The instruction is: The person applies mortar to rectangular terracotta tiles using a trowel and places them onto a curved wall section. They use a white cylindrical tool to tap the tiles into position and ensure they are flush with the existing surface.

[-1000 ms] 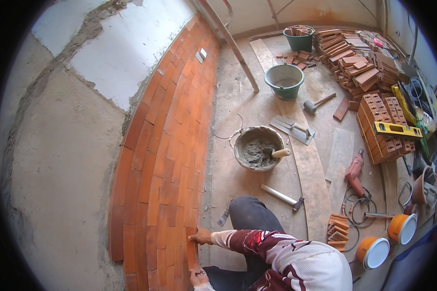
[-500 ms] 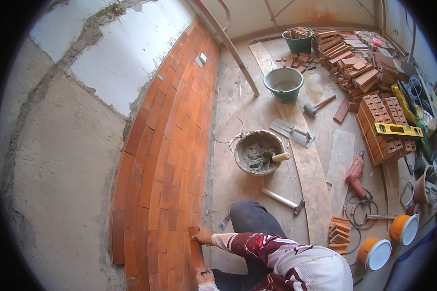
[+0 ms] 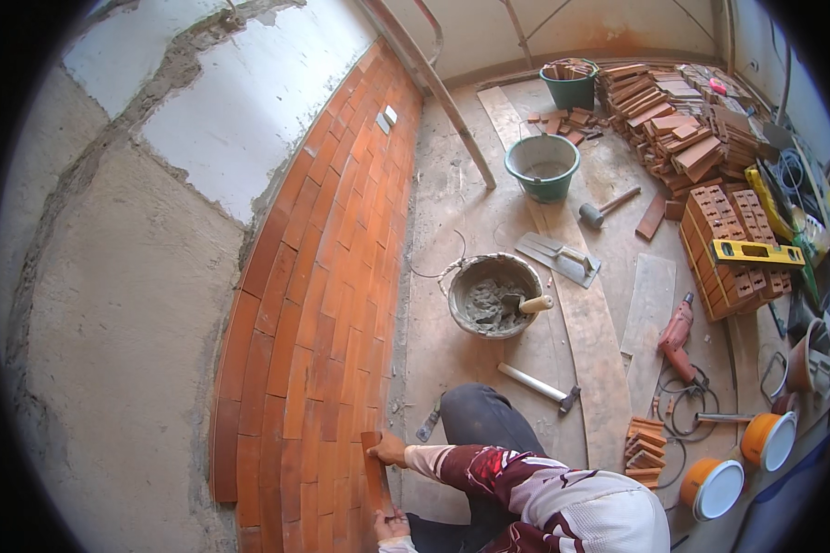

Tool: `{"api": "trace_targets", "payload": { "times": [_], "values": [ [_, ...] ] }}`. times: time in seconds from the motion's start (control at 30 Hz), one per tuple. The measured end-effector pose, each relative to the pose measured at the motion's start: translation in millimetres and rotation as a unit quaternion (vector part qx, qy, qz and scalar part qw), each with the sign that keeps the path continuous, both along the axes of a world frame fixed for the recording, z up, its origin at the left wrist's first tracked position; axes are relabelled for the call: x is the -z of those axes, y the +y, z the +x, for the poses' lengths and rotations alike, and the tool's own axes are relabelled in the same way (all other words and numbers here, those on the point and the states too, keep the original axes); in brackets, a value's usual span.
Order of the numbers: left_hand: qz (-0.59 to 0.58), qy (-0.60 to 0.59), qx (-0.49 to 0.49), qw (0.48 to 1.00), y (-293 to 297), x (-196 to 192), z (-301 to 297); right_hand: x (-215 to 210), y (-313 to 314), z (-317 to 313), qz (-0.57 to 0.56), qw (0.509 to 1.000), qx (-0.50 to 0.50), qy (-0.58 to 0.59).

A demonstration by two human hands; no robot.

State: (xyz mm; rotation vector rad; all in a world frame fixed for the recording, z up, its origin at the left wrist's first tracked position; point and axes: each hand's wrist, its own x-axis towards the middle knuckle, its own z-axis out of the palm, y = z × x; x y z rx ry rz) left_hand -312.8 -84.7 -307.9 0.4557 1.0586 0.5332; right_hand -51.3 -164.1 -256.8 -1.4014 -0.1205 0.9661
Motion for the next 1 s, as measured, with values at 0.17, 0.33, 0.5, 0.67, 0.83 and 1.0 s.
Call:
{"api": "trace_targets", "payload": {
  "times": [0.17, 0.33, 0.5, 0.67, 0.83, 1.0],
  "values": [
    [-0.01, 0.04, -0.011, 0.999, -18, -9, 15, 19, 7, 4, 0.01, 1.0, 0.002, -0.003],
    [-0.009, 0.043, -0.015, 0.999, -24, -17, 20, 22, 10, 4, 0.02, 0.999, 0.016, -0.025],
    [-0.016, 0.033, -0.019, 0.999, -22, -15, 14, 13, 9, 0, 0.005, 1.0, 0.001, -0.01],
    [-0.024, 0.037, -0.014, 0.999, -31, -11, 25, 22, 4, 7, -0.016, 0.999, 0.02, -0.025],
    [-0.028, 0.035, -0.008, 0.999, -34, -7, 18, 19, 3, 1, -0.046, 0.998, 0.011, -0.05],
    [-0.006, 0.044, -0.02, 0.999, -43, -11, 5, 14, 7, -9, 0.02, 1.0, -0.002, -0.013]
  ]
}}
